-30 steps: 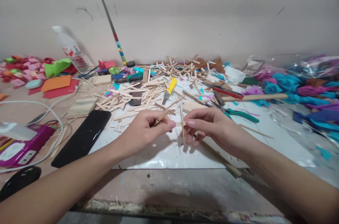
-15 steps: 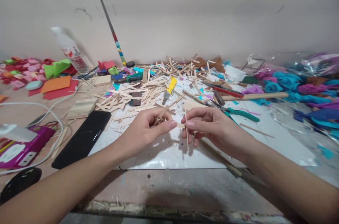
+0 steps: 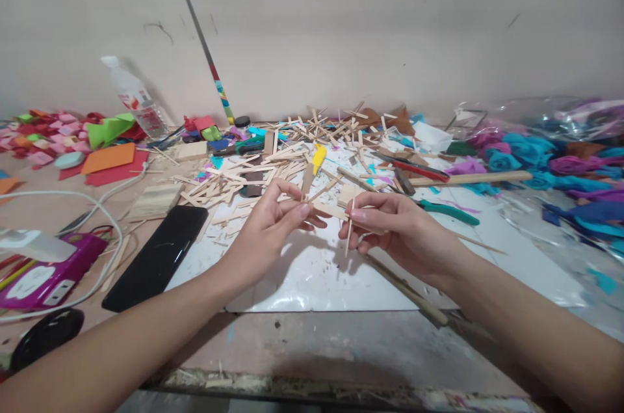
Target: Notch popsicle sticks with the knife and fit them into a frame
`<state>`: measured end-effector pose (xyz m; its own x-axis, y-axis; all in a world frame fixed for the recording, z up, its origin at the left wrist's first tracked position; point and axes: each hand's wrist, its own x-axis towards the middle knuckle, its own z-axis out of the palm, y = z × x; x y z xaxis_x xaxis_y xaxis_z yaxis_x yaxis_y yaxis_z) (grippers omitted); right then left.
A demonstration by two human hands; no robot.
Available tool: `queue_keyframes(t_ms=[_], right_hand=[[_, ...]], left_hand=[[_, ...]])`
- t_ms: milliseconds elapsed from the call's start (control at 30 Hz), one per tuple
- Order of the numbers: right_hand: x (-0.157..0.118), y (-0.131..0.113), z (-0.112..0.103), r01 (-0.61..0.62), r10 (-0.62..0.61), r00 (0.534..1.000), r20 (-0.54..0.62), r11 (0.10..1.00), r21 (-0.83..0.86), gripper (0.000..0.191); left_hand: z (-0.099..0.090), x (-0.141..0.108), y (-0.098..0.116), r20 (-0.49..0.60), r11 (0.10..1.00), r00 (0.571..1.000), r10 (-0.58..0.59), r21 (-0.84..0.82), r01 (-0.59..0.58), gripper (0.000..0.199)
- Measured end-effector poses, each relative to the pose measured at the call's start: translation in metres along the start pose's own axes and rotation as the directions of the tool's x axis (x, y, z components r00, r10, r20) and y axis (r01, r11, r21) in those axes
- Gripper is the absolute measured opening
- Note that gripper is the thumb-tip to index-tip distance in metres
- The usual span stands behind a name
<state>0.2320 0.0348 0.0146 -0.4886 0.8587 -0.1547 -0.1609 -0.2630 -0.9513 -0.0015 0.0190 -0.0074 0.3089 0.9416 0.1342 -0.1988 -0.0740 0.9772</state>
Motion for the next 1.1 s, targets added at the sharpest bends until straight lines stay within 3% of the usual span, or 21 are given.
queue_keyframes(t_ms=[233,533,800,967,1100], right_hand=[[0.001,0.004,-0.001,0.19,-0.197,0.98,-0.033,0.968,-0.162,0.024],[0.0,0.001,-0.001,0.222,-0.227,0.973,-0.041,0.97,-0.098,0.012],[0.001,0.001,-0.003,0.206,-0.211,0.976,-0.048,0.974,-0.093,0.013],[0.006,0.002,-0.009,0.325,-0.343,0.921,-0.184,0.938,-0.124,0.016],[0.007,0.002,-0.01,0.359,-0.391,0.901,-0.186,0.915,-0.184,0.016]], left_hand=[[0.001,0.002,0.0,-0.049,0.998,0.997,-0.061,-0.01,0.061,0.015],[0.0,0.001,0.001,-0.07,0.998,0.995,-0.065,-0.025,0.064,0.014],[0.0,0.001,0.001,-0.072,0.997,0.994,-0.077,-0.033,0.074,0.016],[-0.002,0.0,0.004,-0.135,0.998,0.99,-0.044,-0.038,0.04,0.014],[0.0,0.0,0.006,-0.173,0.999,0.984,-0.043,-0.032,0.038,0.018]])
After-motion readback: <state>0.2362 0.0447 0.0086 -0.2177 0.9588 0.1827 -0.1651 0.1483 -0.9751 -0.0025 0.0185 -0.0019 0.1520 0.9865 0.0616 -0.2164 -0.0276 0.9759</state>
